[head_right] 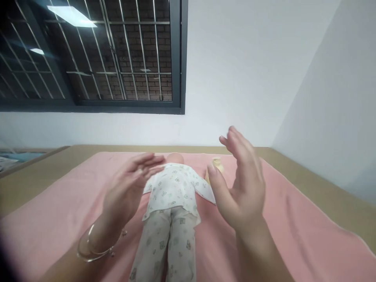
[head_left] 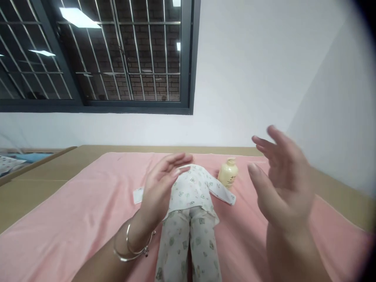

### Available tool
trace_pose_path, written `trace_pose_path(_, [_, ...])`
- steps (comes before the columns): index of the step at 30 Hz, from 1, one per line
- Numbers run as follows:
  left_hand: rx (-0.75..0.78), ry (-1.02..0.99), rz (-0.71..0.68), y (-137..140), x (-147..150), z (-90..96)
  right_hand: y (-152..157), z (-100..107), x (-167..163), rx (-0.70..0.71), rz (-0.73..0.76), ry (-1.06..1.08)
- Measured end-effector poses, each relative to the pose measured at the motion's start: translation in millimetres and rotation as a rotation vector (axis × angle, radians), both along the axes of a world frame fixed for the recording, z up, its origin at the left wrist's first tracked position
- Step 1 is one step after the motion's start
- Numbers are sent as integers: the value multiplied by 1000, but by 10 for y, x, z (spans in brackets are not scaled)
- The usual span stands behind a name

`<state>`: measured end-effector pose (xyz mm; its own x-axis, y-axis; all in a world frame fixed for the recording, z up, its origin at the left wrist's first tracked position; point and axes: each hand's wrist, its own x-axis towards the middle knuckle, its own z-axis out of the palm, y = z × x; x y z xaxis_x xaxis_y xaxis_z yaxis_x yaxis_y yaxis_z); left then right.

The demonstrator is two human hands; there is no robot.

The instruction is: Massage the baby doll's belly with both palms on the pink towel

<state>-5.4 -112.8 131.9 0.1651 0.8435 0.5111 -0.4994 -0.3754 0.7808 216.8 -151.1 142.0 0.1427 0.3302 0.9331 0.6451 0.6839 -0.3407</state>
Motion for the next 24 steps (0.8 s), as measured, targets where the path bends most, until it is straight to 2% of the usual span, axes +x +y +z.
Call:
trace_pose_path(2, [-217,18,-214,163,164,-125,171,0,106,-66,-30,11])
trace_pose_path(4, [-448,27,-402,365,336,-264,376,-27,257,-207,-62,49])
trace_pose_path(6, [-637,-5,-483,597,513,-391,570,-66,411,-384,-99,65])
trace_pose_path(8, [-792,-64,-524,821,696,-476,719,-108,526,-600,-150,-16])
trace_pose_path(11, [-869,-173,-512,1065,979,-502,846,-183,599,-794,-123,-230])
trace_pose_path(15, [-886,-277,-518,1172,1321,-440,985,-322,589,-846,-38,-372])
trace_pose_path(20, [-899,-314,-506,1099,1465,-423,1157,-394,560,-936,-117,-421])
trace_pose_path(22, [-913,-298,-504,1017,1380,-431,1069,-319,516,-840,-104,-340])
trace_pose_path(24, [-931,-285,-524,910,1217,-426,844,-200,446,-643,-47,-192])
